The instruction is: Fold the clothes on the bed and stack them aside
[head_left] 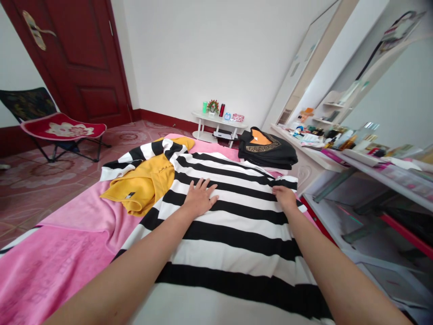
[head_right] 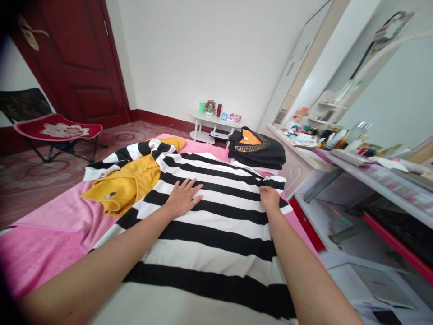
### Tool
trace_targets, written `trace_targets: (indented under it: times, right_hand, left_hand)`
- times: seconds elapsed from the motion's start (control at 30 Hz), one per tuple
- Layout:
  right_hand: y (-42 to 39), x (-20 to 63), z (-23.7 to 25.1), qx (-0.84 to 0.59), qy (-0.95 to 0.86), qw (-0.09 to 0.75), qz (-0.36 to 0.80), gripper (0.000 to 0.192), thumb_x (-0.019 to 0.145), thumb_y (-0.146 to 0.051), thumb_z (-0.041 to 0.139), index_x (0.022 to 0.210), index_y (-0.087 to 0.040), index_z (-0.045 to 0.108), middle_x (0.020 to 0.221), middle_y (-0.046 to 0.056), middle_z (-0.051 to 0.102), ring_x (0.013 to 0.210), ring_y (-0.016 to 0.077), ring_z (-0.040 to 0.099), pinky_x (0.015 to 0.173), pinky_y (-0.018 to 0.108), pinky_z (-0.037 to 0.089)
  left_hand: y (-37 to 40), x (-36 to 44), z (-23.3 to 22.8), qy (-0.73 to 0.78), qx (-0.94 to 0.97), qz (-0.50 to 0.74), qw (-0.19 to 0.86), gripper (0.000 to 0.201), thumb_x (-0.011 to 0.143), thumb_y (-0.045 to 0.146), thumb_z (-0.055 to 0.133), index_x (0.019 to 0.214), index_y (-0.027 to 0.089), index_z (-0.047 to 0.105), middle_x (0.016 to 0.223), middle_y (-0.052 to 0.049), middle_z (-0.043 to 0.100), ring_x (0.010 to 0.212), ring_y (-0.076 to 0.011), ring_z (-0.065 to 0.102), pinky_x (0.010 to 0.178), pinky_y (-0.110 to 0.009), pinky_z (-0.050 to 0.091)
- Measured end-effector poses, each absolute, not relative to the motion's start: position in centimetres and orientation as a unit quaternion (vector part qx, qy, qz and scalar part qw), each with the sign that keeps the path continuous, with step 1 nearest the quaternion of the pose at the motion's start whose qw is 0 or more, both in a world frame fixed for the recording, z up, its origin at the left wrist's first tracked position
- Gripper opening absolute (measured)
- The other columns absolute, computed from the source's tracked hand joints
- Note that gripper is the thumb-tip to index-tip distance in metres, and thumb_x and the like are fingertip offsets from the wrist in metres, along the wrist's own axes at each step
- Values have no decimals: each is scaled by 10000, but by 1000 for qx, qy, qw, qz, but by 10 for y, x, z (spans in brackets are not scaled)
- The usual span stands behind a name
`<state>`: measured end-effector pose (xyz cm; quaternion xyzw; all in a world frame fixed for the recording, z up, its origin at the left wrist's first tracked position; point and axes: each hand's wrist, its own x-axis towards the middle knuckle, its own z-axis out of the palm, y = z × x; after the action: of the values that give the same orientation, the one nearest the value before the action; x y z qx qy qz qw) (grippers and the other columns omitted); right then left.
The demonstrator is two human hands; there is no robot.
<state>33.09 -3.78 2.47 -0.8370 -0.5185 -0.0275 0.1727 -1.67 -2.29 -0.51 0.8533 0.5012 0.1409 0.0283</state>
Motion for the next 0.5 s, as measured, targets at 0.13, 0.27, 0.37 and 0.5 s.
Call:
trace_targets:
  times: [0.13, 0.27, 0.37, 0.5]
  right_hand:
    - [-26, 330, 19, -853, -508, 115, -23, 370, 769, -295, 551, 1103, -198, 675, 1144, 113, 648, 1011, 275, 612, 829, 363, 469]
    - [-20, 329, 15, -864, -496, 79, -39, 338, 788, -313, 508, 1045, -187, 688, 1052, 135, 664, 988, 298, 618, 802, 397, 474]
    - [-16, 332, 18, -884, -460, 61, -53, 310, 780, -313, 505, 993, -186, 691, 997, 138, 670, 971, 300, 624, 774, 384, 483]
    - [-6, 315, 23, -875, -471, 15, -109, 356, 833, -217, 426, 1119, -111, 612, 1087, 198, 619, 1005, 314, 601, 786, 418, 481]
  left_hand:
    - [-24, -15, -2, 507, 851, 133, 40, 579, 910, 603, 206, 1411, 347, 346, 1537, -11, 229, 1411, -292, 149, 1112, -544, 103]
    - [-24, -14, -1, 512, 847, 131, 48, 565, 911, 597, 230, 1406, 353, 352, 1538, 3, 227, 1414, -288, 136, 1118, -537, 92]
    - [-24, -14, -1, 514, 846, 131, 48, 556, 914, 587, 237, 1405, 355, 352, 1537, 6, 228, 1414, -286, 140, 1119, -536, 91]
    - [-23, -14, 1, 512, 848, 130, 48, 561, 914, 586, 231, 1409, 349, 349, 1536, -5, 232, 1413, -292, 143, 1114, -554, 98]
